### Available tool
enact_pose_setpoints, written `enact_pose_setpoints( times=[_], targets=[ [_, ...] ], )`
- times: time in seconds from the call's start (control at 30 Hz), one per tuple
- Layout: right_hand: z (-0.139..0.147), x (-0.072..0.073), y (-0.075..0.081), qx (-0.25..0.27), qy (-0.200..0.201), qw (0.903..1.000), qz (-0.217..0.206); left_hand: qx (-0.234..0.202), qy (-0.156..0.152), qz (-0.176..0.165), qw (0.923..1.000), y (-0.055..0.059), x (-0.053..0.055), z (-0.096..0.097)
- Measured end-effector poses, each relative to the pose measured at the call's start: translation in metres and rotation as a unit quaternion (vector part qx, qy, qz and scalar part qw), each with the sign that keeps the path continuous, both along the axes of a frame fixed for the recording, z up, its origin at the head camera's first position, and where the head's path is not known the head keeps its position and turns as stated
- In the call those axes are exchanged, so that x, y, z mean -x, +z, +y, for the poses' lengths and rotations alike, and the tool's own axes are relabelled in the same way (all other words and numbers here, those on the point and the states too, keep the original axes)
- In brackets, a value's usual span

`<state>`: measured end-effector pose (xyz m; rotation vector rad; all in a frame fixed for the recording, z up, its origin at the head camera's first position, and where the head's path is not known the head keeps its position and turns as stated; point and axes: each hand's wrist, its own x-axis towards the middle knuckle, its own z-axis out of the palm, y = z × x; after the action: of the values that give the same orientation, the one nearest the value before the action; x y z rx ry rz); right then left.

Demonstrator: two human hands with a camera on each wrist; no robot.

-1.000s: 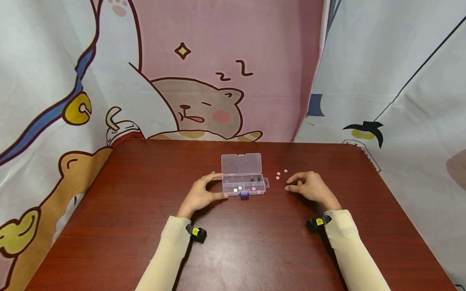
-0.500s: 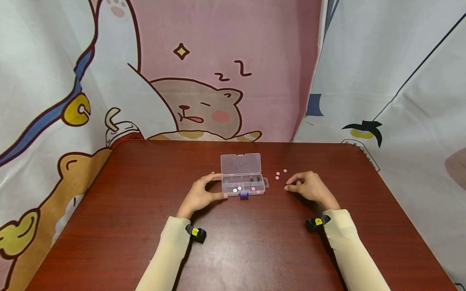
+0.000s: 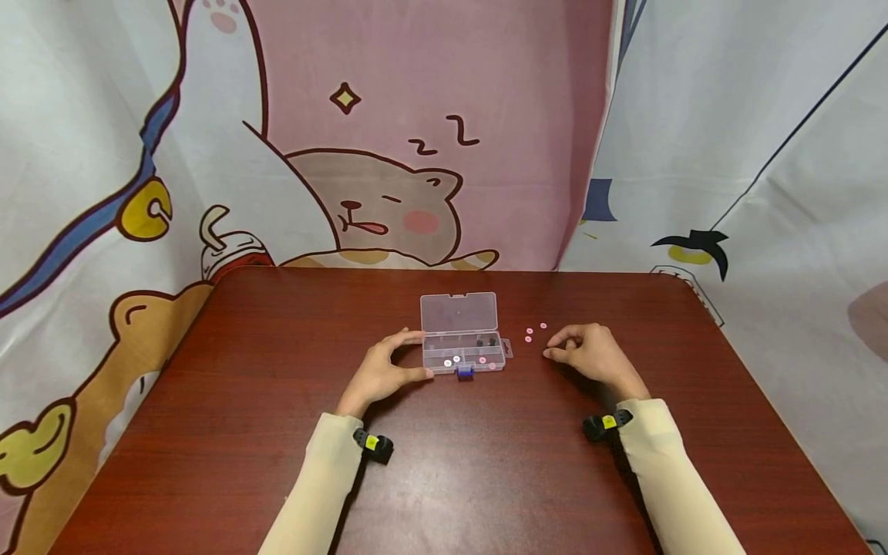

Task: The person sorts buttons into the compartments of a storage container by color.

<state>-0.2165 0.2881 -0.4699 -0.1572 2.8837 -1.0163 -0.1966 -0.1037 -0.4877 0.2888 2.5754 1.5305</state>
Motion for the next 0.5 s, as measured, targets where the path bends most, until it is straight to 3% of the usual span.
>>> enact_pose_setpoints(
  times=[0.5],
  targets=[
    [-0.0056, -0.0029, 0.0041, 0.056, -0.006, 0.9973, 0.046, 0.003, -0.002, 0.002, 1.0000, -0.0008, 0.0009, -0.0004]
  ],
)
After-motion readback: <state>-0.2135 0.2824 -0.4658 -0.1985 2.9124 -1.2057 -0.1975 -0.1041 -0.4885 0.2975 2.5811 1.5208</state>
